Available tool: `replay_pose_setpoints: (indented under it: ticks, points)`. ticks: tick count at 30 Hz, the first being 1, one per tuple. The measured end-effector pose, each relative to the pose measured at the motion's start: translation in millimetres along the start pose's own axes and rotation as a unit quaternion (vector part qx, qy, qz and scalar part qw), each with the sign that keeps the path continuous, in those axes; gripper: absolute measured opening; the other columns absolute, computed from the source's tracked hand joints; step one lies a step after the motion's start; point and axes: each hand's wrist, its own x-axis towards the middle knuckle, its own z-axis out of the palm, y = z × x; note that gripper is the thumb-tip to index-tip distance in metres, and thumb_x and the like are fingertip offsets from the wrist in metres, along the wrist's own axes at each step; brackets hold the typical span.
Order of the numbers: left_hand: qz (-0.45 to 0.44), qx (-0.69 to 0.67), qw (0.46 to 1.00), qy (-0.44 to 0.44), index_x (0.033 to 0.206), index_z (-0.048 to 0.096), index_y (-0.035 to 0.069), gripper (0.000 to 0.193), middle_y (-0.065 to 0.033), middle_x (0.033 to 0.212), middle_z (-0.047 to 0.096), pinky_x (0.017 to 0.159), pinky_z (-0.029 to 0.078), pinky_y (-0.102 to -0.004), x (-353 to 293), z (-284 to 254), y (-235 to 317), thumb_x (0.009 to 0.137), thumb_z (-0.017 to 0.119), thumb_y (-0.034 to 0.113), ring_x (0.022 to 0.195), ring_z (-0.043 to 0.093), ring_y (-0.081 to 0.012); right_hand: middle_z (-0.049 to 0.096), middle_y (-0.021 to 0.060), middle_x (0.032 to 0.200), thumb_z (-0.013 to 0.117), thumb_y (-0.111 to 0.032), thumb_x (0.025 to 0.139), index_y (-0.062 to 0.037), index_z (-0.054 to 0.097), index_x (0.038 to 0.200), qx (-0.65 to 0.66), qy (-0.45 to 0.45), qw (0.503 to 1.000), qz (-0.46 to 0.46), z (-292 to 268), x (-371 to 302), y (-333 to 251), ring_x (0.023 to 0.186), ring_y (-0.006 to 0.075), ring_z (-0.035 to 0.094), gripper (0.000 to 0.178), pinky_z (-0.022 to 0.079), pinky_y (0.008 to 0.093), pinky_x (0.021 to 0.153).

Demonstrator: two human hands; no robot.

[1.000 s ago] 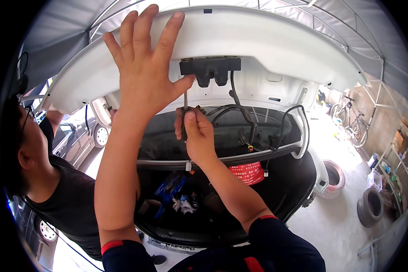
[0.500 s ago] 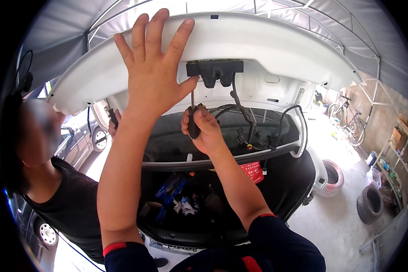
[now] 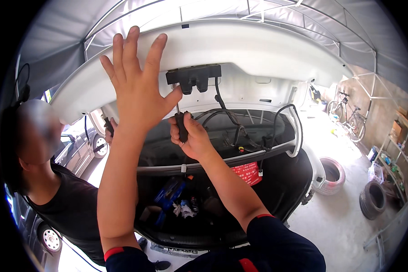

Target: The person selects a socket from a tool set, gathers bolts and washers from a box in the trunk, and installs a trunk latch mechanism onto the car trunk lid using a nut driver.

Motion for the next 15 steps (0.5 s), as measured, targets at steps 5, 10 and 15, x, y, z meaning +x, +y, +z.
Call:
replay_pose_setpoints:
  ticks: [5,10,15]
  points:
    - [0.052,-0.021,0.998,0.006,0.13,0.066,0.027,0.076,-0.0107,0.165,0.035,0.119,0.015,-0.0748,-11.3,24.8,24.0,0.058,0.091,0.036,0.156,0.025,-0.0413,0.06,0.0019,0.09,0.052,-0.045,0.11,-0.0096,0.057,0.112,0.052,0.012,0.998,0.034,10.6,-1.5,-12.0,0.073,0.0121,0.053,0.035,0.038,0.0251,0.054]
    - [0.064,-0.022,0.994,0.083,0.1,0.07,0.025,0.052,-0.0012,0.15,0.054,0.12,0.018,-0.0737,-7.7,45.9,22.5,0.053,0.091,0.028,0.147,0.041,-0.0335,0.057,-0.0025,0.09,0.064,-0.027,0.106,-0.0122,0.055,0.108,0.012,0.028,1.0,0.007,19.6,-4.6,-5.8,0.073,0.0082,0.053,0.018,0.035,0.0223,0.051]
    - [0.131,0.001,0.989,0.071,0.094,0.067,0.023,0.05,0.0035,0.136,0.062,0.119,0.026,-0.0708,1.3,43.0,17.2,0.049,0.09,0.02,0.135,0.051,-0.0301,0.056,-0.0036,0.089,0.069,-0.021,0.103,-0.0122,0.055,0.107,0.028,0.019,0.999,0.034,14.3,-6.4,-11.7,0.074,0.0073,0.053,0.017,0.034,0.0221,0.052]
